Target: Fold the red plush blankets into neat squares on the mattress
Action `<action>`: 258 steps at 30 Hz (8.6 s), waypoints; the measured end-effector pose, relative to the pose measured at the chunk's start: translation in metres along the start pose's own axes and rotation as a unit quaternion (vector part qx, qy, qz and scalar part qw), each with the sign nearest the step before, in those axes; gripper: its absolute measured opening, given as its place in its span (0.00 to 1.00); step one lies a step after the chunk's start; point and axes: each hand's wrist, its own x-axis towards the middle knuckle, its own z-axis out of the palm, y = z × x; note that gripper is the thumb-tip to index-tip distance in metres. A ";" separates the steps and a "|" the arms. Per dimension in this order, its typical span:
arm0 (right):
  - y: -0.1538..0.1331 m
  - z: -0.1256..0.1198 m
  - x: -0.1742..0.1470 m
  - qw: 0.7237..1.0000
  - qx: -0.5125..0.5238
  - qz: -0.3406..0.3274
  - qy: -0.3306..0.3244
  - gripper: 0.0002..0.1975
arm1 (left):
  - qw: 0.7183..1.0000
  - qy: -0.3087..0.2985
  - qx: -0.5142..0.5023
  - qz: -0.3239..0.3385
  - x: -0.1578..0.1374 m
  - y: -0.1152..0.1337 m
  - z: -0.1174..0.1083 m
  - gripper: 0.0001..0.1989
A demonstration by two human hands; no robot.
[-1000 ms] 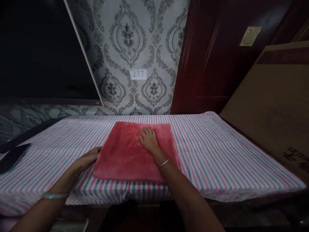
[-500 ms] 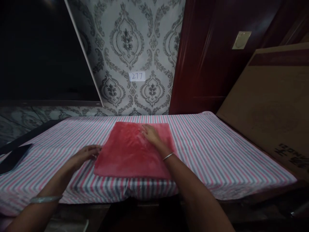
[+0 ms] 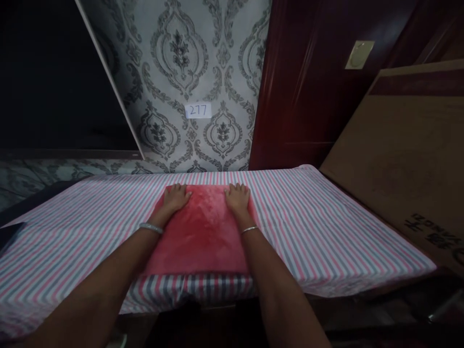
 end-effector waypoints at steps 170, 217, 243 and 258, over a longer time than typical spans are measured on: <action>0.017 0.019 -0.015 0.998 -0.058 -0.010 -0.002 0.28 | 0.969 0.133 0.073 0.193 -0.196 -0.023 0.050 0.28; 0.012 0.014 -0.017 0.999 -0.046 -0.008 0.002 0.27 | 0.954 0.057 -0.010 0.295 -0.193 0.050 0.023 0.30; 0.005 0.003 -0.015 0.999 -0.036 0.007 -0.028 0.28 | 0.961 0.078 0.049 0.262 -0.184 0.056 0.072 0.32; 0.009 -0.011 -0.075 0.991 -0.054 -0.112 -0.048 0.25 | 0.960 0.081 0.051 0.264 -0.182 0.058 0.071 0.32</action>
